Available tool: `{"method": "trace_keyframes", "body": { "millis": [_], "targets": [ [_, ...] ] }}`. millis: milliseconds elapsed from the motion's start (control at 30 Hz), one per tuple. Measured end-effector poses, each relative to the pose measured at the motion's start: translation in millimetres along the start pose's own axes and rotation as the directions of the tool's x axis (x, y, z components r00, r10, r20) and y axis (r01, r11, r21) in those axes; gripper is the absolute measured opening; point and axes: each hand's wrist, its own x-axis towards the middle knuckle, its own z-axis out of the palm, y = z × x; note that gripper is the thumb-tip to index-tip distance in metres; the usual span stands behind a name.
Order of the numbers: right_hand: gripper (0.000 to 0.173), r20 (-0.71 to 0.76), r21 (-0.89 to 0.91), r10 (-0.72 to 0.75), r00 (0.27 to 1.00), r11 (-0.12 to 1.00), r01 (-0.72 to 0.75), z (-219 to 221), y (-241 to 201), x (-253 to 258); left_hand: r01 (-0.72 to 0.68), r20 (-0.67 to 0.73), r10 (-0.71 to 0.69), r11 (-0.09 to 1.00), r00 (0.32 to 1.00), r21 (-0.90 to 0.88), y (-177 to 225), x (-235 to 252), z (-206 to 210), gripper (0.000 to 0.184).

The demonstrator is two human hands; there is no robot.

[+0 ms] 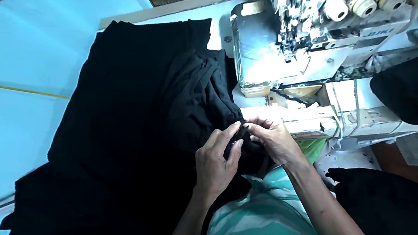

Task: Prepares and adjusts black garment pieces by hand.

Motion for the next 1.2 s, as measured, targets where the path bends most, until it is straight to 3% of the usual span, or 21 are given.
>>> {"method": "trace_keyframes", "body": {
  "millis": [333,667,767,1200],
  "targets": [
    [0.014,-0.01,-0.003,0.027,1.0,1.0,-0.027,-0.5,0.8,-0.9,0.043,0.016,-0.043,0.999,0.999,-0.019,-2.5,3.7,0.7,0.036],
    [0.016,-0.066,-0.065,-0.006,0.998,0.998,0.002,-2.4,-1.3,-1.3,0.063,0.049,-0.055,0.982,0.997,-0.179,-4.9,4.7,0.2,0.031],
    [0.011,-0.096,-0.083,0.046,0.994,0.995,-0.055,-4.6,-0.2,-3.3,0.068,0.045,-0.062,0.985,0.997,-0.159,-4.6,4.6,1.8,0.033],
    [0.017,-0.116,0.002,0.073,0.991,0.997,-0.073,-2.6,1.3,-3.0,0.042,0.035,-0.035,0.972,0.999,-0.23,-9.6,10.1,2.0,0.03]
  ]
}}
